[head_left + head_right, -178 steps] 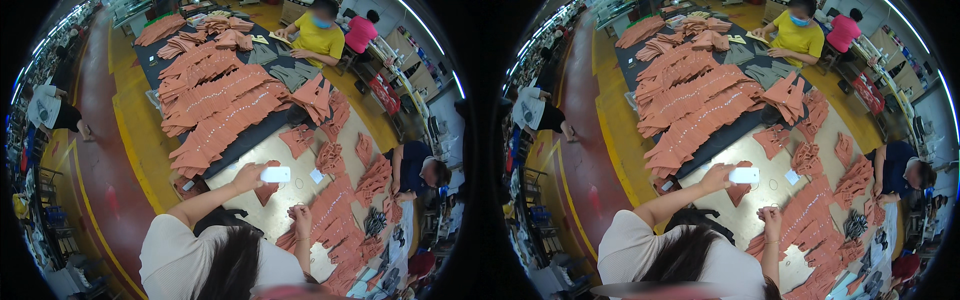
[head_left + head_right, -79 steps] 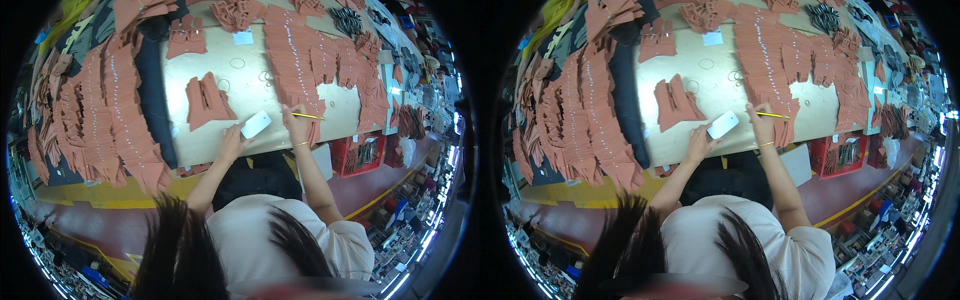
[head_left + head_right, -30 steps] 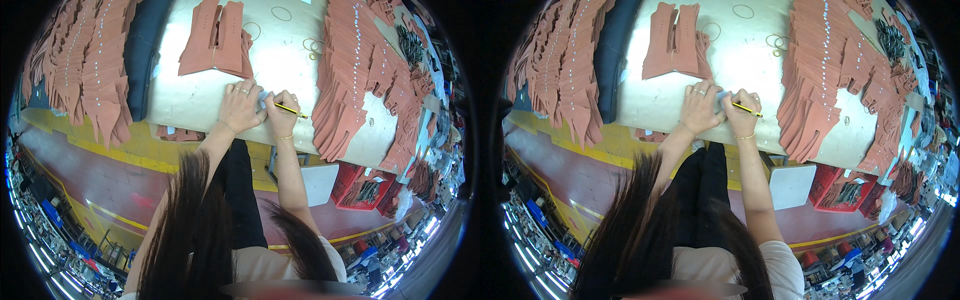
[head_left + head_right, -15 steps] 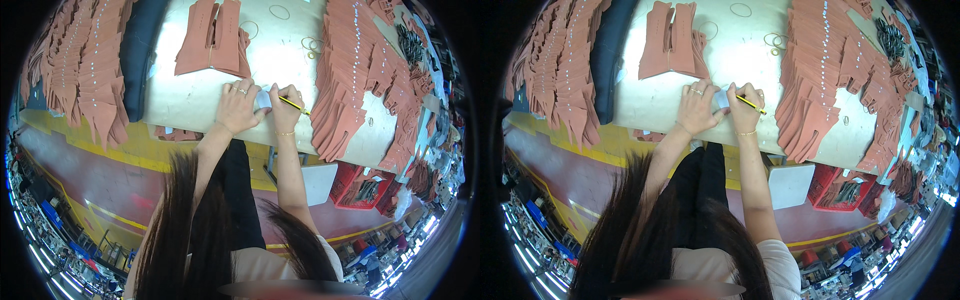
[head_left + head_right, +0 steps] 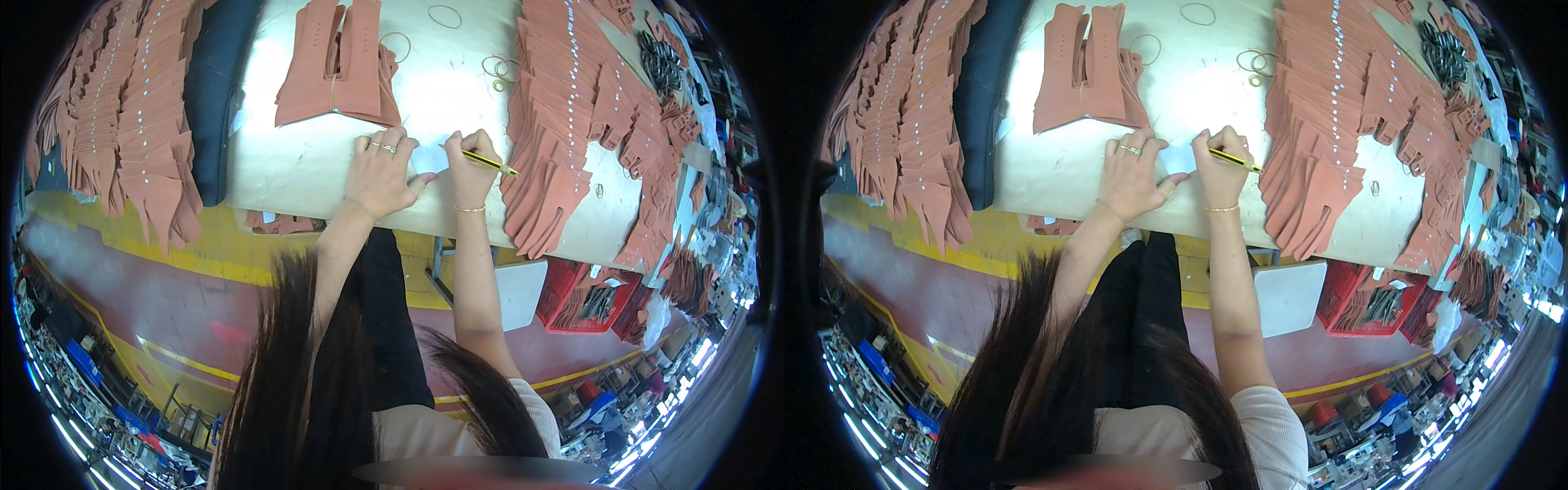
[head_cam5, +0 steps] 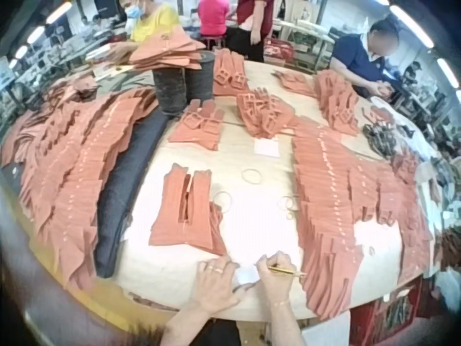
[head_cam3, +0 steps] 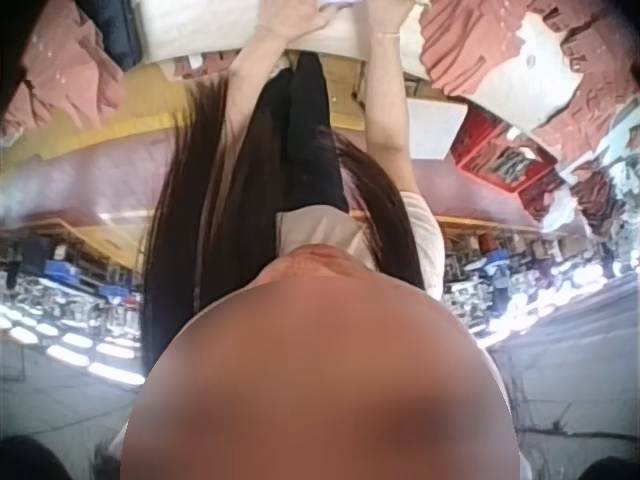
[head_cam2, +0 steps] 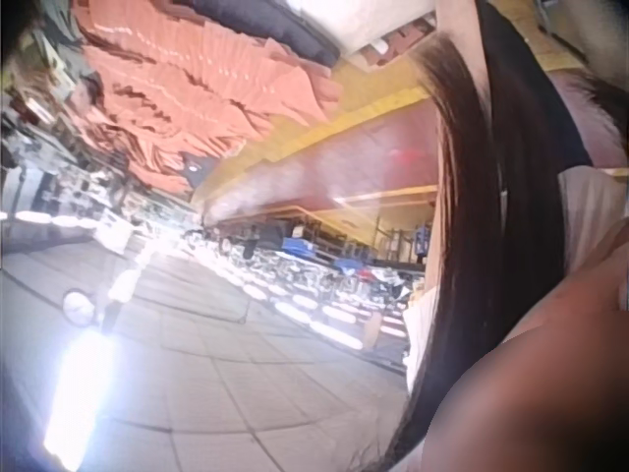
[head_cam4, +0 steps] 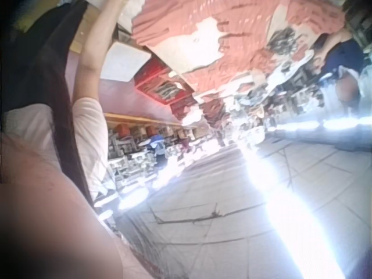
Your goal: The person picks up pink leather strap pieces from a table, aligns them with metal buckles, and stacks the assembled units. She then writes on a small paper with a pencil and places the paper on the stack before walking to another area.
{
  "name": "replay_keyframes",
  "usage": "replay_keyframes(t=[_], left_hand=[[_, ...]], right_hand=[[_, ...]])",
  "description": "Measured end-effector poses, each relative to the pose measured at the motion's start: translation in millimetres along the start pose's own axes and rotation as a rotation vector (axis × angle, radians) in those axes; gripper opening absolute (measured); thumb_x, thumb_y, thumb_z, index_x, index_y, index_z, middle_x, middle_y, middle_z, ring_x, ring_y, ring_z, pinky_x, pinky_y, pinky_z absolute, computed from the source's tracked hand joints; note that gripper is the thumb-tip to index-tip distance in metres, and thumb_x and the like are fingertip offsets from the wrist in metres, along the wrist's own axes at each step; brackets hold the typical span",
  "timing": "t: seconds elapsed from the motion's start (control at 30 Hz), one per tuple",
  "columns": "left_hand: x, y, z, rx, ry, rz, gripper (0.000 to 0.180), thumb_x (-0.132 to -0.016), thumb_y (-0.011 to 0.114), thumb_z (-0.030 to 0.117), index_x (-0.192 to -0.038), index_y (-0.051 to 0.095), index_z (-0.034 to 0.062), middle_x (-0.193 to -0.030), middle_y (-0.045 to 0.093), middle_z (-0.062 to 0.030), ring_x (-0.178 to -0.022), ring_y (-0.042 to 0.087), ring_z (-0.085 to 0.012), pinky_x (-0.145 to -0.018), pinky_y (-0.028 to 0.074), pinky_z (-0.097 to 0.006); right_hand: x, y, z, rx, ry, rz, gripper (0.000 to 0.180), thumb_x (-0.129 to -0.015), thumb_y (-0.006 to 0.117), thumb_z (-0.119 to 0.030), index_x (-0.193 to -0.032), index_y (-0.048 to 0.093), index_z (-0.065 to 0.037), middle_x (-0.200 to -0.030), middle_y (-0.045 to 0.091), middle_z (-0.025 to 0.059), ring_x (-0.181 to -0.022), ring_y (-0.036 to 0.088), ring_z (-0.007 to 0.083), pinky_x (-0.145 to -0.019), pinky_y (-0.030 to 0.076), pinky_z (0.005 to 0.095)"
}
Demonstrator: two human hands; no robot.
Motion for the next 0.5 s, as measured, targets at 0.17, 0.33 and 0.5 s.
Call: replay_keyframes(t=[0.17, 0.33, 0.5], left_hand=[[0.3, 1.9, -0.8, -0.017, -0.013, -0.019, 0.049, -0.070, 0.074, 0.043, -0.103, 0.061, 0.0088, -0.107, 0.055, -0.0080, -0.098, 0.053, -0.0230, -0.085, 0.034, -0.037], [-0.2, 0.7, 0.4, -0.011, 0.018, 0.030, 0.052, -0.066, 0.077, 0.041, -0.101, 0.058, 0.0073, -0.107, 0.054, -0.0105, -0.097, 0.052, -0.0262, -0.082, 0.035, -0.039], [-0.1, 2.2, 0.0, -0.015, 0.005, -0.011, 0.052, -0.067, 0.076, 0.040, -0.105, 0.059, 0.0090, -0.106, 0.054, -0.0098, -0.094, 0.052, -0.0257, -0.081, 0.034, -0.038]], right_hand=[[1.6, -0.5, -6.4, 0.153, -0.170, -0.059, 0.032, -0.076, 0.066, -0.004, -0.059, 0.039, -0.003, -0.051, 0.046, 0.0021, -0.052, 0.041, 0.0088, -0.048, 0.045, 0.0256], [-1.3, 0.6, -2.7, 0.059, -0.049, -0.024, 0.026, -0.068, 0.065, -0.003, -0.056, 0.042, -0.005, -0.048, 0.047, 0.0035, -0.050, 0.039, 0.0193, -0.052, 0.038, 0.0330], [-0.3, -0.7, -7.1, 0.137, -0.141, -0.022, 0.027, -0.069, 0.065, -0.003, -0.057, 0.041, -0.005, -0.048, 0.046, 0.0039, -0.049, 0.037, 0.0189, -0.050, 0.036, 0.0323]])
Point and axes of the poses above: each hand's wrist, its own x-axis away from the middle knuckle, its own y-axis out of the palm, z = x × y, the point moved 6 cm from there along -x, towards the middle knuckle
